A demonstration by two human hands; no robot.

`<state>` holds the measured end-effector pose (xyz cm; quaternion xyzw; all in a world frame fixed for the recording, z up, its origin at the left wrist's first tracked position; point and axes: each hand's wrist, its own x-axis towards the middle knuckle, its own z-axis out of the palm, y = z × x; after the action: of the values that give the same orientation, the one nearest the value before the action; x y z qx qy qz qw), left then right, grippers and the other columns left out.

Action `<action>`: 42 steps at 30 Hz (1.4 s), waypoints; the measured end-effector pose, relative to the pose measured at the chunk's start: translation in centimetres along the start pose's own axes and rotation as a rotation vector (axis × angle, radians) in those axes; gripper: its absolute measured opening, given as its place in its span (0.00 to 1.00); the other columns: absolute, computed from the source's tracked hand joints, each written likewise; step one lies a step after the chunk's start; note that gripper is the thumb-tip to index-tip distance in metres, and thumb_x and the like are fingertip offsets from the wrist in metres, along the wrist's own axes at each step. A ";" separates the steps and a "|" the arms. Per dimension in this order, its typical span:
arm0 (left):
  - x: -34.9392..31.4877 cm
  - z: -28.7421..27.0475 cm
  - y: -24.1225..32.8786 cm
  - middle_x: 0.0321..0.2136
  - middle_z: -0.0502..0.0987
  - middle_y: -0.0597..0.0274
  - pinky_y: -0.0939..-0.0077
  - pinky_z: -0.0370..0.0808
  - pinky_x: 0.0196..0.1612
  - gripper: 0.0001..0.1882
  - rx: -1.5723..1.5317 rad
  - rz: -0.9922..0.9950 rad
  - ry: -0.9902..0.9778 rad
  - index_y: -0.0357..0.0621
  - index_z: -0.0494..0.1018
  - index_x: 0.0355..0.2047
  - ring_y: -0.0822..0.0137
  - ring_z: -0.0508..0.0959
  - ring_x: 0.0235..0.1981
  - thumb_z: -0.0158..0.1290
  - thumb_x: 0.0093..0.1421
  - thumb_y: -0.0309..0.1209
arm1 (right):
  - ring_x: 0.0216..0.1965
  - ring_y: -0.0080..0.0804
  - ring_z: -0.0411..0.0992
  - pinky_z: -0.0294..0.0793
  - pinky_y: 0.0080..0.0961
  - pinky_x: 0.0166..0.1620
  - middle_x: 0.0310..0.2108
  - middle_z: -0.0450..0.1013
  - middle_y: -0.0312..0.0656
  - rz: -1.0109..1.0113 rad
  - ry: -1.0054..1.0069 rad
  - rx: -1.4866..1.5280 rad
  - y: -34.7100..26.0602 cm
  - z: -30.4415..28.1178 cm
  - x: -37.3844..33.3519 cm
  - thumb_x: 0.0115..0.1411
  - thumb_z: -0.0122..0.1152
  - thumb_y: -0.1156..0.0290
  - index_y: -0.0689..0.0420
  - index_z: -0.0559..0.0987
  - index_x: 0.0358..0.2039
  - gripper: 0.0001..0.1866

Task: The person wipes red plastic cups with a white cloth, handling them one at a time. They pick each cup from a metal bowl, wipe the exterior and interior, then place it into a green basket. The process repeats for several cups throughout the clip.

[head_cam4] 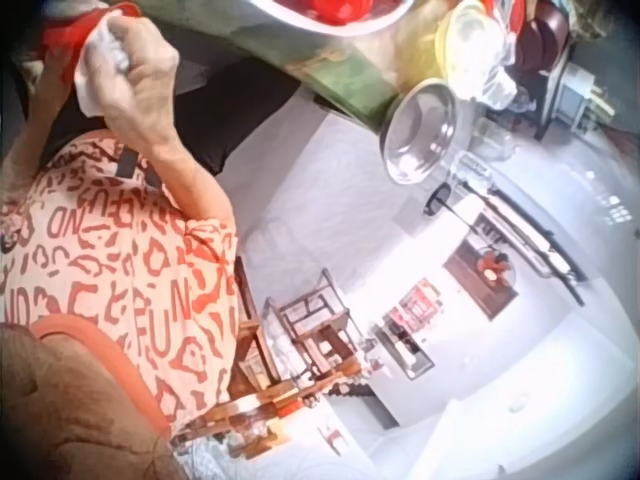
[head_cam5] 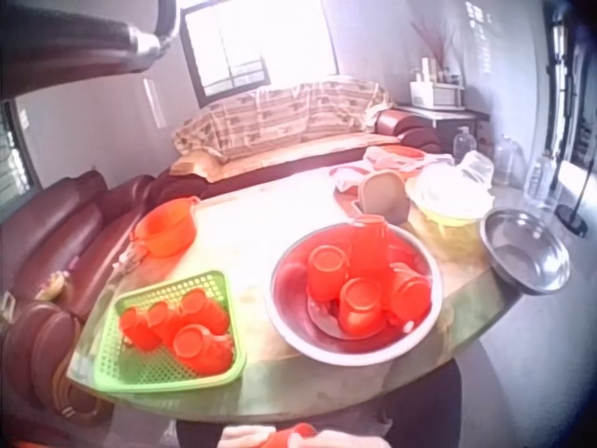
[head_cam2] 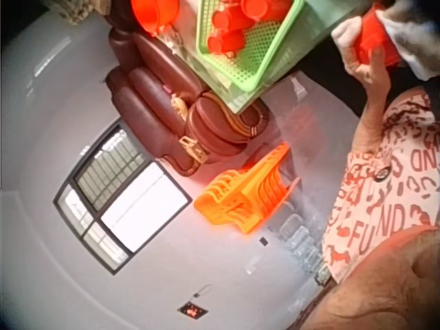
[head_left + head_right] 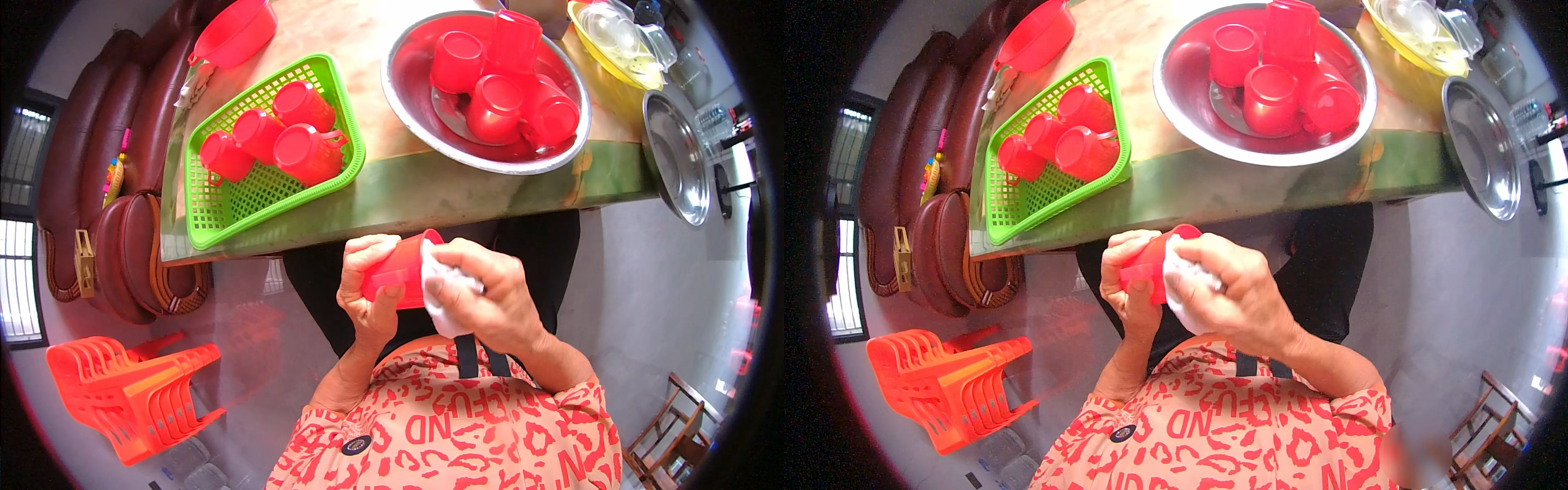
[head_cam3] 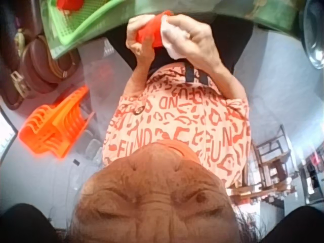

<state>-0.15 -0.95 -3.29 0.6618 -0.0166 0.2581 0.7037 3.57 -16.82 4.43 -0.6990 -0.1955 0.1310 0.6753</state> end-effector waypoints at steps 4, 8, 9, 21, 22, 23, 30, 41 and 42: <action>0.3 -0.2 -0.1 0.41 0.74 0.54 0.71 0.72 0.47 0.25 -0.312 -0.188 0.064 0.36 0.71 0.42 0.65 0.75 0.42 0.56 0.59 0.48 | 0.28 0.40 0.73 0.75 0.30 0.31 0.27 0.70 0.45 -0.464 -0.024 -0.372 0.5 0.8 -0.6 0.46 0.66 0.80 0.63 0.75 0.38 0.17; 0.4 0.4 0.6 0.38 0.75 0.59 0.72 0.73 0.45 0.25 -0.330 -0.332 0.081 0.38 0.70 0.41 0.69 0.75 0.39 0.51 0.61 0.51 | 0.29 0.41 0.73 0.76 0.31 0.32 0.30 0.72 0.45 -0.553 0.023 -0.328 0.8 0.8 0.0 0.46 0.66 0.81 0.63 0.75 0.39 0.17; 0.3 0.4 0.5 0.38 0.75 0.59 0.73 0.73 0.45 0.24 -0.363 -0.364 0.079 0.39 0.70 0.41 0.70 0.75 0.39 0.51 0.62 0.50 | 0.30 0.41 0.73 0.76 0.31 0.33 0.30 0.72 0.45 -0.570 0.034 -0.349 0.8 0.8 0.3 0.46 0.66 0.81 0.63 0.76 0.39 0.17; 0.1 0.1 0.5 0.39 0.76 0.59 0.76 0.72 0.46 0.19 -0.529 -0.424 0.017 0.36 0.71 0.42 0.72 0.76 0.39 0.54 0.62 0.42 | 0.28 0.40 0.73 0.75 0.30 0.29 0.28 0.71 0.42 -0.413 0.171 -0.651 2.8 -1.1 1.9 0.50 0.64 0.75 0.59 0.77 0.36 0.12; 0.2 -0.1 0.5 0.39 0.76 0.59 0.76 0.72 0.46 0.20 -0.551 -0.448 0.029 0.36 0.71 0.42 0.72 0.76 0.39 0.54 0.62 0.42 | 0.28 0.40 0.73 0.75 0.30 0.29 0.28 0.71 0.42 -0.397 0.178 -0.665 2.9 -1.4 1.5 0.50 0.64 0.75 0.59 0.77 0.36 0.12; 0.2 -0.2 0.5 0.39 0.76 0.59 0.76 0.72 0.46 0.20 -0.574 -0.475 0.040 0.36 0.71 0.42 0.71 0.76 0.39 0.54 0.62 0.43 | 0.28 0.40 0.73 0.75 0.30 0.29 0.28 0.71 0.42 -0.377 0.185 -0.682 2.9 -1.6 1.2 0.50 0.65 0.75 0.59 0.77 0.36 0.12; 0.2 0.4 0.3 0.39 0.76 0.59 0.76 0.72 0.45 0.22 -0.440 -0.436 -0.030 0.35 0.71 0.41 0.72 0.75 0.39 0.56 0.60 0.44 | 0.29 0.31 0.68 0.71 0.26 0.25 0.32 0.68 0.37 -0.473 -0.086 -1.071 1.9 -1.6 0.5 0.45 0.58 0.70 0.57 0.77 0.32 0.12; -0.5 0.9 -0.2 0.36 0.77 0.59 0.77 0.73 0.44 0.22 -0.440 -0.500 -0.109 0.36 0.72 0.40 0.71 0.76 0.37 0.56 0.60 0.45 | 0.32 0.43 0.74 0.74 0.38 0.31 0.29 0.71 0.40 -0.241 -0.614 -0.711 1.3 -3.3 0.6 0.47 0.64 0.69 0.57 0.77 0.27 0.08; -0.5 0.9 -0.1 0.36 0.77 0.59 0.77 0.73 0.44 0.22 -0.446 -0.498 -0.110 0.36 0.72 0.40 0.71 0.76 0.37 0.56 0.60 0.45 | 0.31 0.43 0.74 0.73 0.38 0.31 0.28 0.71 0.41 -0.230 -0.595 -0.618 1.4 -3.4 0.5 0.48 0.64 0.69 0.57 0.76 0.27 0.07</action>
<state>-0.23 -1.92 -3.47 0.4885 0.0514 0.0322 0.8705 5.68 -19.59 3.29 -0.7736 -0.4880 0.1857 0.3590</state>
